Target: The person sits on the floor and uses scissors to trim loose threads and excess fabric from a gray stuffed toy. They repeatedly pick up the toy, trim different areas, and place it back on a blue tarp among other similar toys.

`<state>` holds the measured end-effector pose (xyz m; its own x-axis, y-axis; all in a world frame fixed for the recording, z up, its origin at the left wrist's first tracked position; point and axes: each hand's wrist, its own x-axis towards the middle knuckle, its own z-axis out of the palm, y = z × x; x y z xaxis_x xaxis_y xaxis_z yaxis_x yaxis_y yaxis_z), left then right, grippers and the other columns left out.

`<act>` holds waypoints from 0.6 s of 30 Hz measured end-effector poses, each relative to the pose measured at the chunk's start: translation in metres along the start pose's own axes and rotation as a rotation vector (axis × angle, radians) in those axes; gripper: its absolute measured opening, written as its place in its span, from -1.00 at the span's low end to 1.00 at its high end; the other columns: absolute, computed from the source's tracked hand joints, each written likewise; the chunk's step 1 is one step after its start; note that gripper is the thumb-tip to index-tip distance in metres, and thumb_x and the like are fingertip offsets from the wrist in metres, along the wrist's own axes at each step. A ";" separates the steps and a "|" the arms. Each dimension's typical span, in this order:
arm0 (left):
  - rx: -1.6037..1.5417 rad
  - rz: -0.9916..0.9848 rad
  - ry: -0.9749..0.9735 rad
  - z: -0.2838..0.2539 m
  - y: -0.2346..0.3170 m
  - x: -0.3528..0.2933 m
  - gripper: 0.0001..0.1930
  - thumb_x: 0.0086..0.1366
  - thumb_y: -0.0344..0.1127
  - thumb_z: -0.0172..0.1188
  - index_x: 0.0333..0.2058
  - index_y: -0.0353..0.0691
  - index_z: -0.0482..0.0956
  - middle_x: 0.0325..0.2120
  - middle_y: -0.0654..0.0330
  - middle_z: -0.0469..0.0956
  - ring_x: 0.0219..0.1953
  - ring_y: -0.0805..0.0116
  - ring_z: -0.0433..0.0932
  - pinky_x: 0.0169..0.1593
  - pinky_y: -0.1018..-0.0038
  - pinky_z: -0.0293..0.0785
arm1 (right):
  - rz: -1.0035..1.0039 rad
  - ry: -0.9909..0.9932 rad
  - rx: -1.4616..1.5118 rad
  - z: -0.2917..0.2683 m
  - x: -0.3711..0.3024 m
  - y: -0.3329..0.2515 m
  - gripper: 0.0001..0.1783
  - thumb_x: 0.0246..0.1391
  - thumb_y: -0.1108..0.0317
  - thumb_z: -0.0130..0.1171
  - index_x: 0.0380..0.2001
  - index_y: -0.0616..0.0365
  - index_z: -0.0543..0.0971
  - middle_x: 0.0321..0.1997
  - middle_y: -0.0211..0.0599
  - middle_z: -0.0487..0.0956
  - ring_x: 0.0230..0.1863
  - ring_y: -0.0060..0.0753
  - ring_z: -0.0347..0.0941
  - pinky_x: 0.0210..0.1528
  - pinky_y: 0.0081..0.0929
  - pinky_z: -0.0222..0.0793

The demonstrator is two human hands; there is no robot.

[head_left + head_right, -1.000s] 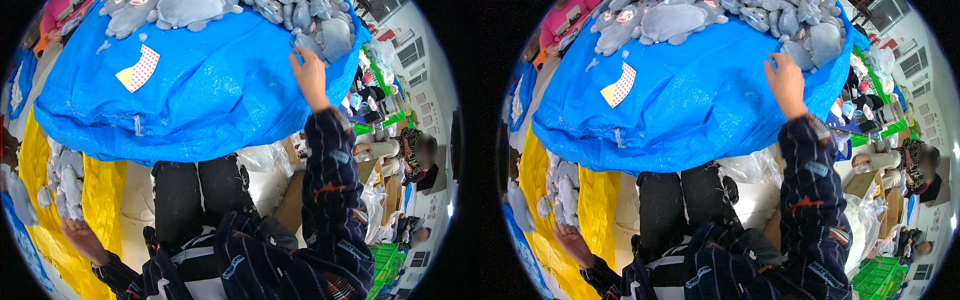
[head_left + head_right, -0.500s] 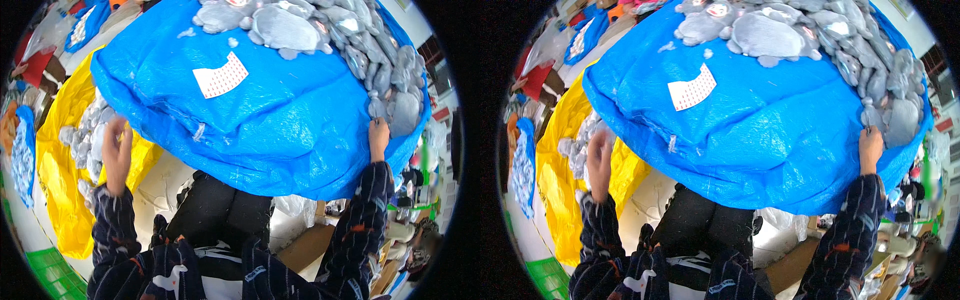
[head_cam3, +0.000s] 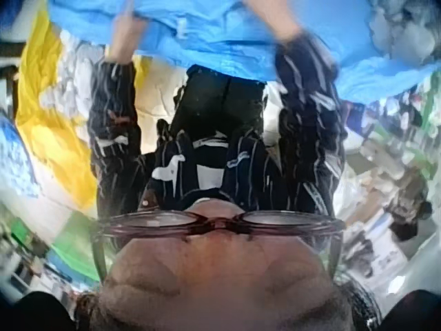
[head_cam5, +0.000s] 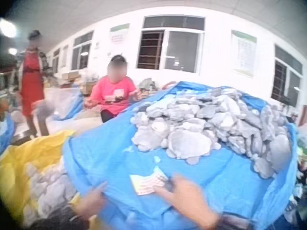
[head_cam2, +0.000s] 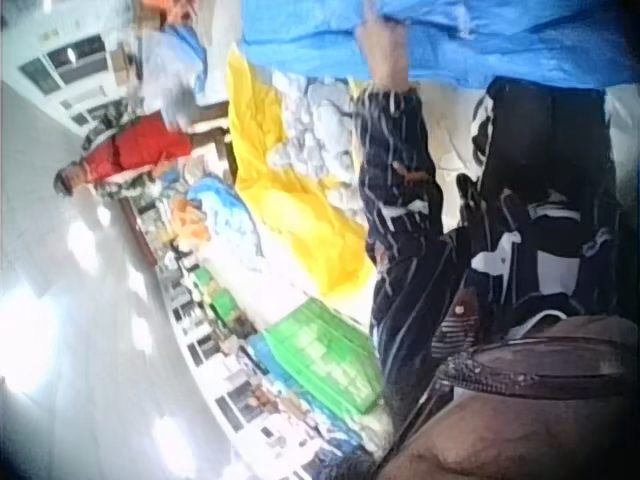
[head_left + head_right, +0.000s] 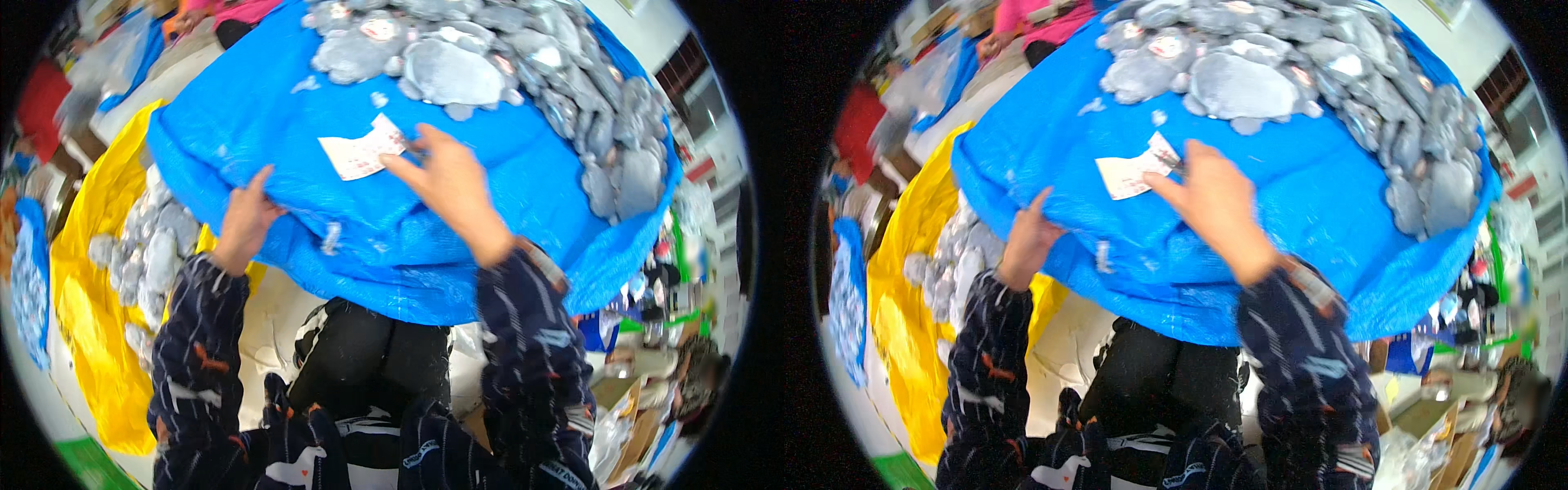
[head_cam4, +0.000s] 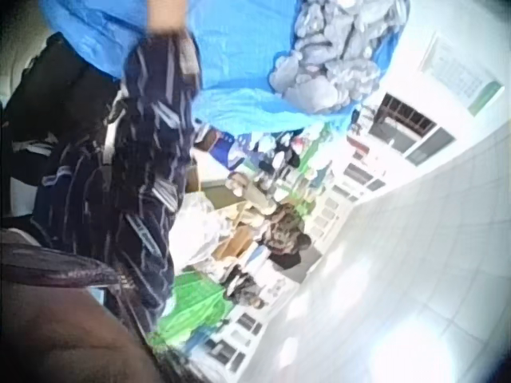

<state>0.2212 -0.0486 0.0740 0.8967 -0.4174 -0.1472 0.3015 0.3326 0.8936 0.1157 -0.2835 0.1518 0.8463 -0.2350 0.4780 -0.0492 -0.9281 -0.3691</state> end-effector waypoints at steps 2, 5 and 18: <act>-0.161 0.070 -0.073 -0.014 0.010 0.007 -0.54 0.26 -0.21 0.05 0.02 -0.40 0.27 -0.05 0.03 0.42 -0.11 0.24 0.47 -0.06 0.30 0.42 | 0.184 -0.201 0.029 0.020 0.010 -0.005 -0.59 -0.15 0.06 0.20 -0.45 0.26 0.52 -0.37 0.08 0.53 -0.28 0.07 0.47 -0.28 -0.12 0.39; -0.111 0.114 -0.055 -0.022 0.032 -0.001 -0.55 0.25 -0.26 0.06 0.05 -0.39 0.25 -0.03 0.03 0.41 -0.09 0.22 0.47 -0.06 0.31 0.45 | 0.229 -0.229 0.219 0.050 0.014 -0.006 -0.71 -0.12 0.20 0.13 -0.46 0.23 0.59 -0.38 0.07 0.54 -0.30 0.08 0.48 -0.23 -0.12 0.38; -0.135 0.142 -0.113 -0.065 0.036 0.000 -0.59 0.24 -0.31 0.07 0.02 -0.36 0.27 -0.03 0.05 0.39 -0.05 0.21 0.44 -0.02 0.31 0.42 | 0.361 -0.073 0.248 0.078 0.025 -0.046 -0.51 -0.22 0.10 0.29 -0.39 0.35 0.44 -0.37 0.14 0.52 -0.29 0.11 0.47 -0.28 -0.14 0.36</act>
<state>0.2535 0.0181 0.0781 0.8934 -0.4481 0.0316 0.2221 0.5018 0.8360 0.1806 -0.2246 0.1188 0.8340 -0.5018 0.2294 -0.2268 -0.6909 -0.6865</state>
